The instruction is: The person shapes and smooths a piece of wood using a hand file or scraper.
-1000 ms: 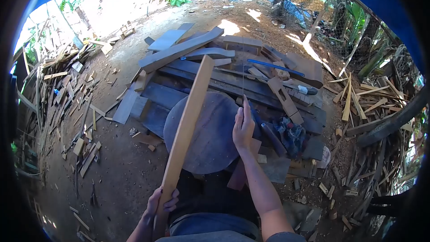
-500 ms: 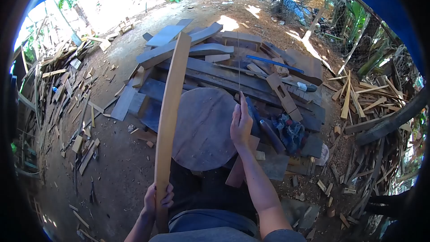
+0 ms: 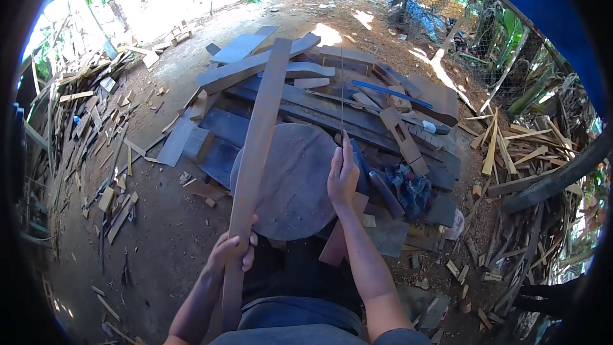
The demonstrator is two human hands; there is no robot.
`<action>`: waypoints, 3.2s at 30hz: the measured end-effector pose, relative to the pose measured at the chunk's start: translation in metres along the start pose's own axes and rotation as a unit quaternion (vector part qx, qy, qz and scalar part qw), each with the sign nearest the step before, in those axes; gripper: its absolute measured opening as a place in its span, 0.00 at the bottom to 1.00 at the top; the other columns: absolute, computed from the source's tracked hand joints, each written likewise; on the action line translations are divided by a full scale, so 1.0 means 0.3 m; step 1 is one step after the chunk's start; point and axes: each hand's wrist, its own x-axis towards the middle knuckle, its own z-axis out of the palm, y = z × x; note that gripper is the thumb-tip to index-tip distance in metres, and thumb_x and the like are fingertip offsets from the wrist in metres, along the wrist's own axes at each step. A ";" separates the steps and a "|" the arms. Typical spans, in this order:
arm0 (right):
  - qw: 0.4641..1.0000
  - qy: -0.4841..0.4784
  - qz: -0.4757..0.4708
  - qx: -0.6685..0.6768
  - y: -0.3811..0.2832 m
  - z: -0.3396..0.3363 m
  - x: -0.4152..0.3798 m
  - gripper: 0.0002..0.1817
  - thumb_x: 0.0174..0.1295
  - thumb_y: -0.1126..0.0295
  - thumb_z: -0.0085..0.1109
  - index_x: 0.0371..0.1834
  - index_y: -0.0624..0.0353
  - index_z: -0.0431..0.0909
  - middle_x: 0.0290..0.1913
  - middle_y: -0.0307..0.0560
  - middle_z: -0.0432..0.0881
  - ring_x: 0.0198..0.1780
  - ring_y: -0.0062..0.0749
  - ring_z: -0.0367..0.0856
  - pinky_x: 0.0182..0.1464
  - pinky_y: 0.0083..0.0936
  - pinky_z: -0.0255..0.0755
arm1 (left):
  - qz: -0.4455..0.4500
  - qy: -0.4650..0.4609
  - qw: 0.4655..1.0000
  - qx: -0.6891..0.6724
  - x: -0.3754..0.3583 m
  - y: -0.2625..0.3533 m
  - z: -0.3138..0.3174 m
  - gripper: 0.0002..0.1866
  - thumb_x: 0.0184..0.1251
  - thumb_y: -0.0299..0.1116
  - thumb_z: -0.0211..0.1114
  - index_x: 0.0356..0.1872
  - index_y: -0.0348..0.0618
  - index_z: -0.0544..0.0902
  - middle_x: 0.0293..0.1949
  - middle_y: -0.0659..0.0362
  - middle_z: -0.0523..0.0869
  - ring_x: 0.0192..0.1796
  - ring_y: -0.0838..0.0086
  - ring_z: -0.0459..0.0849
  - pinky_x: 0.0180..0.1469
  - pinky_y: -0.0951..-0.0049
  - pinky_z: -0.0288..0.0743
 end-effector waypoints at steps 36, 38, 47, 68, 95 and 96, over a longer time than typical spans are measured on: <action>0.989 -0.019 0.043 0.140 0.056 -0.008 0.021 0.23 0.82 0.64 0.45 0.75 0.61 0.69 0.31 0.36 0.75 0.27 0.15 0.67 0.29 0.17 0.63 | 0.068 0.065 0.992 0.080 0.393 -0.252 0.311 0.19 0.80 0.41 0.61 0.60 0.38 0.75 0.47 0.56 0.88 0.38 0.73 0.89 0.41 0.70 0.85; 0.960 -0.051 0.133 0.242 0.000 -0.038 0.019 0.23 0.82 0.62 0.45 0.75 0.60 0.69 0.28 0.29 0.67 0.26 0.12 0.61 0.27 0.13 0.56 | 0.081 0.077 0.991 0.077 0.356 -0.332 0.359 0.17 0.81 0.42 0.60 0.56 0.38 0.76 0.44 0.57 0.89 0.38 0.74 0.89 0.41 0.71 0.85; 0.981 -0.120 0.028 0.152 0.092 -0.016 0.037 0.25 0.82 0.61 0.47 0.77 0.59 0.66 0.25 0.29 0.63 0.20 0.08 0.55 0.19 0.11 0.51 | 0.020 0.018 0.974 0.225 0.214 -0.584 0.431 0.20 0.80 0.46 0.61 0.54 0.35 0.82 0.42 0.58 0.90 0.43 0.80 0.87 0.43 0.75 0.84; 0.944 -0.101 0.128 0.286 0.043 -0.043 0.041 0.23 0.81 0.63 0.48 0.73 0.63 0.70 0.32 0.32 0.70 0.27 0.10 0.61 0.25 0.11 0.57 | 0.354 -0.072 0.583 0.728 0.521 -0.140 0.184 0.27 0.71 0.41 0.65 0.69 0.54 0.73 0.69 0.52 0.74 0.75 0.57 0.67 0.78 0.47 0.55; 0.819 -0.338 -0.222 -0.407 -0.114 -0.028 0.066 0.23 0.75 0.62 0.52 0.72 0.41 0.75 0.26 0.57 0.85 0.28 0.51 0.89 0.29 0.44 0.83 | 0.233 0.136 0.569 0.777 0.469 -0.172 0.159 0.54 0.67 0.69 0.58 0.75 0.23 0.61 0.79 0.36 0.56 0.84 0.51 0.50 0.83 0.49 0.40; 0.819 -0.341 -0.221 -0.405 -0.111 0.002 0.088 0.23 0.75 0.62 0.52 0.72 0.41 0.75 0.26 0.57 0.85 0.28 0.51 0.89 0.29 0.44 0.83 | 0.235 0.132 0.558 0.785 0.465 -0.165 0.158 0.54 0.68 0.68 0.57 0.75 0.24 0.61 0.79 0.37 0.57 0.84 0.52 0.50 0.83 0.48 0.40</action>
